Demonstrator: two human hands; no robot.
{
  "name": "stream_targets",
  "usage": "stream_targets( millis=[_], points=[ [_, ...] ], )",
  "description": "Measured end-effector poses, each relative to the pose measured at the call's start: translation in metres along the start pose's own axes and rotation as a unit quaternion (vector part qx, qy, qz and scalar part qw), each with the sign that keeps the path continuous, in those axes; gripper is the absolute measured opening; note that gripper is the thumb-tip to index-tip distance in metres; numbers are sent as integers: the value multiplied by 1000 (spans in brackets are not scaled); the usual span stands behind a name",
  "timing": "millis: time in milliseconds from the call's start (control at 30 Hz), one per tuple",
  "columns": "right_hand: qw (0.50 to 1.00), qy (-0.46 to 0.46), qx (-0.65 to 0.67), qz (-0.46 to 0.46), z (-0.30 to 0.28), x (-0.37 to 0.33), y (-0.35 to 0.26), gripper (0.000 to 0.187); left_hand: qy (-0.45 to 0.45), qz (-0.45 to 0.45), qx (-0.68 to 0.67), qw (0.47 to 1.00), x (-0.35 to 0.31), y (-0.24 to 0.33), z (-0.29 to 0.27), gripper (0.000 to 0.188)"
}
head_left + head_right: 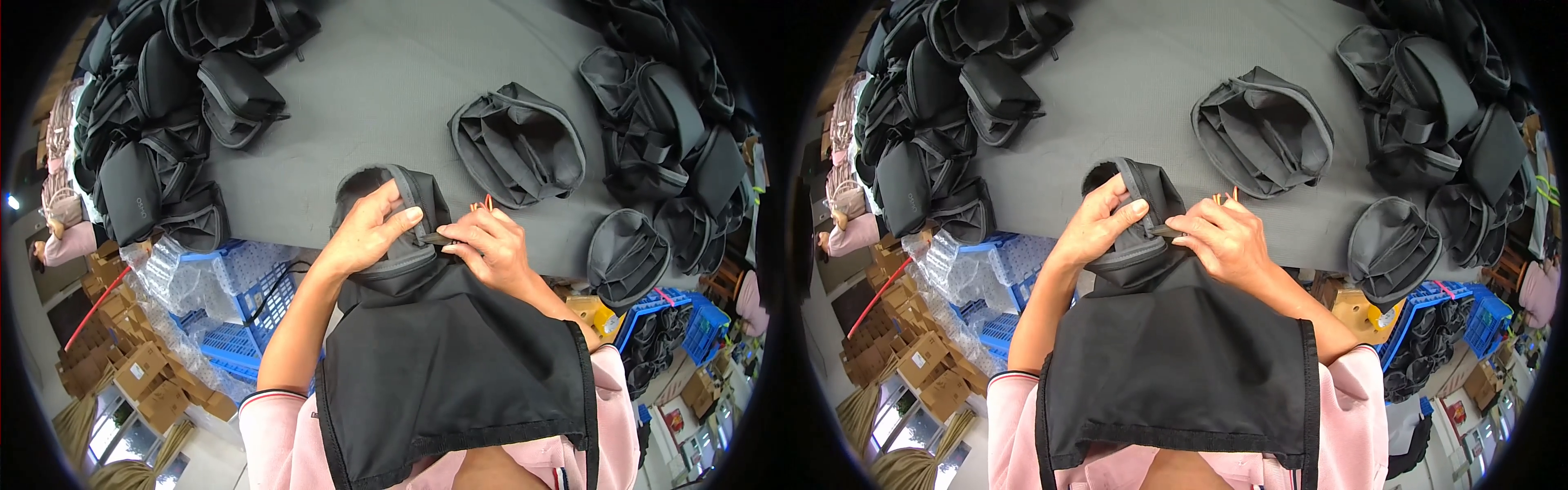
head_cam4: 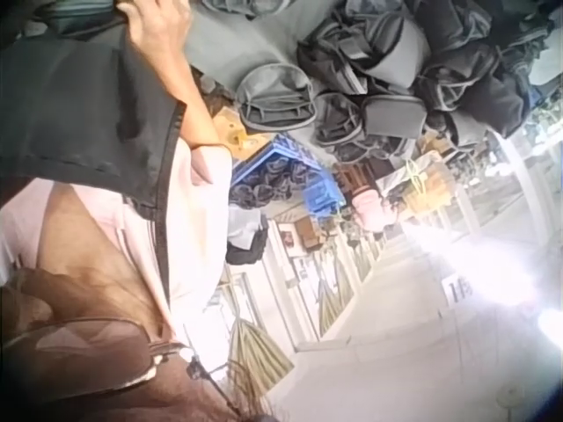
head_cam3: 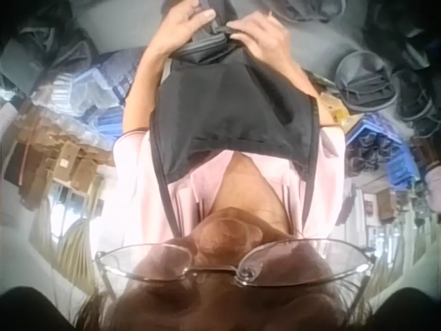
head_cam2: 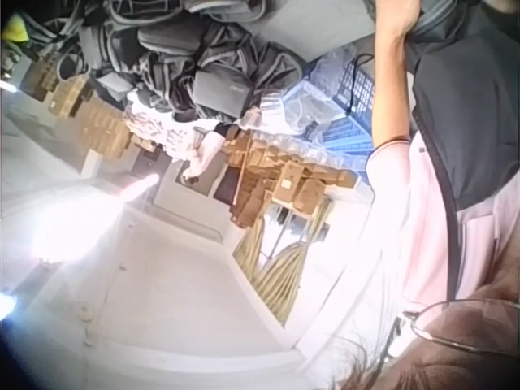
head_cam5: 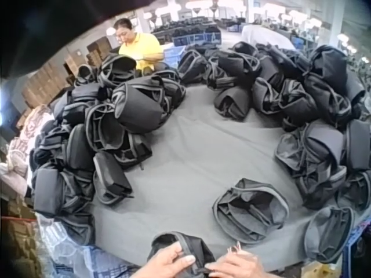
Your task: Trim excess threads and perform quality checks on small black soft cases/bags using snips.
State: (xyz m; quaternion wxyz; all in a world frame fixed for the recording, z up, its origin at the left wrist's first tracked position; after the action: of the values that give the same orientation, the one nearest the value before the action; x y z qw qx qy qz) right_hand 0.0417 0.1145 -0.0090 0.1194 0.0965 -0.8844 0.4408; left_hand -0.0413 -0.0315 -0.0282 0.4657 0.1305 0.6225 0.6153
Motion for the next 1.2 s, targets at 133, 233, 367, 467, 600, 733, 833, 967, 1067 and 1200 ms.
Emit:
stream_targets(
  millis=[133, 233, 367, 467, 600, 733, 833, 967, 1067, 1200],
  points=[
    [1000, 1, -2, 14, -2, 0, 1, 29, 7, 7, -9, 1000, 3, 4, -4, 31],
    [996, 78, 42, -7, -15, 11, -12, 28, 2, 37, -83, 996, -4, 21, -5, 31],
    [996, 57, 11, -63, -42, 22, -45, 31, -11, 82, 23, 996, -27, 63, 4, 37],
    [984, 146, 74, -69, -73, 21, -62, 29, -76, 147, -96, 982, -39, 70, 8, 34],
    [953, 44, 219, 206, -27, 15, -5, 29, 120, -13, -350, 929, -20, 7, -18, 27],
    [966, 112, 186, 139, -43, 21, -22, 30, 301, 240, -60, 921, -54, 124, -93, 10],
    [958, 104, 181, 195, -39, 16, -6, 27, 408, 456, 18, 791, -98, 247, -142, 18],
    [947, 145, 216, 188, -57, 17, -22, 20, 550, 405, -56, 728, -139, 274, -210, 66],
    [967, 195, 49, 159, -85, -2, -5, 27, 563, 388, -62, 727, -124, 242, -191, 74],
    [927, 255, -15, 275, -106, -33, 37, 47, 460, 333, 25, 823, -55, 155, -178, 44]
  ],
)
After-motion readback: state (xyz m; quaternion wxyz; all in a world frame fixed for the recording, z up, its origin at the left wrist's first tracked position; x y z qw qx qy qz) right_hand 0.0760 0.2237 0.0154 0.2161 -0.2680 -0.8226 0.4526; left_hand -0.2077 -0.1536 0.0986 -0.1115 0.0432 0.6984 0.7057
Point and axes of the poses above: each hand's wrist, its own x-axis towards the middle knuckle, its own z-axis out of the palm, y = z × x, the point moved 5 cm from there along x, towards the middle knuckle, and after that the axes turned 3 degrees about -y, right-handed, at the moved point
